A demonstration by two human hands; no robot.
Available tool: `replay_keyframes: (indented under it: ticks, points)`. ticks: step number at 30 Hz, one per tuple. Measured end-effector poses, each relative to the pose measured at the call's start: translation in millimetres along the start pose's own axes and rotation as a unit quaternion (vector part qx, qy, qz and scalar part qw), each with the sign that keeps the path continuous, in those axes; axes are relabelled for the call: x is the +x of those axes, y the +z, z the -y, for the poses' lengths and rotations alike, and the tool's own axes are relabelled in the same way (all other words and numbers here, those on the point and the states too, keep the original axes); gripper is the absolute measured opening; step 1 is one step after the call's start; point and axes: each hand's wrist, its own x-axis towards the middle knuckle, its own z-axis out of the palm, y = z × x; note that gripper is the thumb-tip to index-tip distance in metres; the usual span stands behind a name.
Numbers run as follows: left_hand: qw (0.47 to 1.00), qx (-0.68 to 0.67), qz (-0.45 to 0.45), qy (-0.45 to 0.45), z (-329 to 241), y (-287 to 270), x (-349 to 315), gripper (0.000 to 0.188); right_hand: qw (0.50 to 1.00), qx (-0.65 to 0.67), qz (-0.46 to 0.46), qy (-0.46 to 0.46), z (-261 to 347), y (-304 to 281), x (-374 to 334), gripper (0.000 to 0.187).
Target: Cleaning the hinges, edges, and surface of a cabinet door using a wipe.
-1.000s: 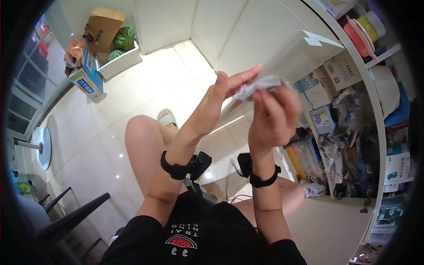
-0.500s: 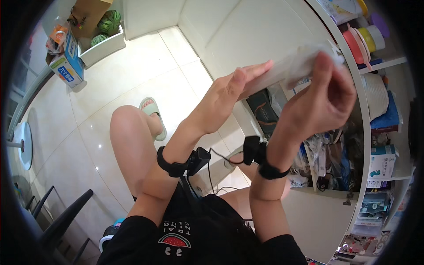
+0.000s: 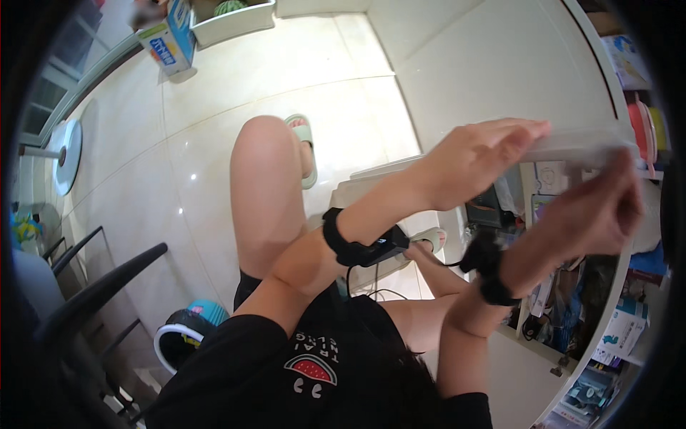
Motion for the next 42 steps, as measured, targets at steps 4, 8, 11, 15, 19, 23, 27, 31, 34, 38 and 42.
replay_keyframes:
  ticks: [4,8,11,15,19,23,27,31,34,38,42]
  points:
    - [0.999,0.038,-0.017,0.026,-6.4,3.6,-0.5,0.072,1.000,-0.007,0.002,0.000,-15.7,-7.7,-13.2,0.010]
    - [0.997,0.059,-0.032,0.039,-3.6,3.8,-0.1,0.075,0.972,-0.068,0.116,0.190,-57.3,-43.2,-124.9,0.014]
    - [0.997,0.071,-0.013,0.041,-0.1,0.4,-0.5,0.078,0.979,-0.109,0.105,0.133,-59.6,-38.7,-110.1,0.015]
    - [0.998,0.049,-0.040,0.022,-3.9,4.1,-3.4,0.074,0.994,-0.091,0.028,-0.057,-20.8,-13.0,-9.6,0.015]
    - [0.996,0.050,-0.050,0.048,-5.0,4.7,-5.8,0.072,0.978,-0.095,0.054,-0.176,-8.2,-6.8,23.9,0.012]
    - [0.993,0.079,-0.062,0.069,-1.8,7.3,-3.5,0.072,0.974,-0.210,0.081,-0.004,-49.8,-39.8,-67.9,0.011]
    - [0.996,0.091,-0.023,0.008,-7.0,-2.5,-0.3,0.073,0.979,-0.112,0.112,0.131,-55.8,-36.4,-120.6,0.011]
    - [0.998,0.051,-0.010,0.020,-7.8,-2.8,-4.7,0.074,0.996,-0.065,0.039,-0.043,-30.3,-17.3,-26.9,0.017]
    - [0.999,0.033,-0.003,0.026,-7.6,0.6,-4.0,0.075,0.997,-0.053,-0.017,-0.052,-7.3,-4.6,17.2,0.021]
    - [0.997,0.058,-0.021,0.042,-4.4,1.9,-6.8,0.075,0.996,-0.063,-0.008,-0.055,-38.1,-19.2,-33.9,0.013]
    - [0.998,0.061,0.006,0.007,-13.0,-0.4,-2.5,0.075,0.983,-0.046,0.089,0.153,-53.5,-35.8,-122.7,0.016]
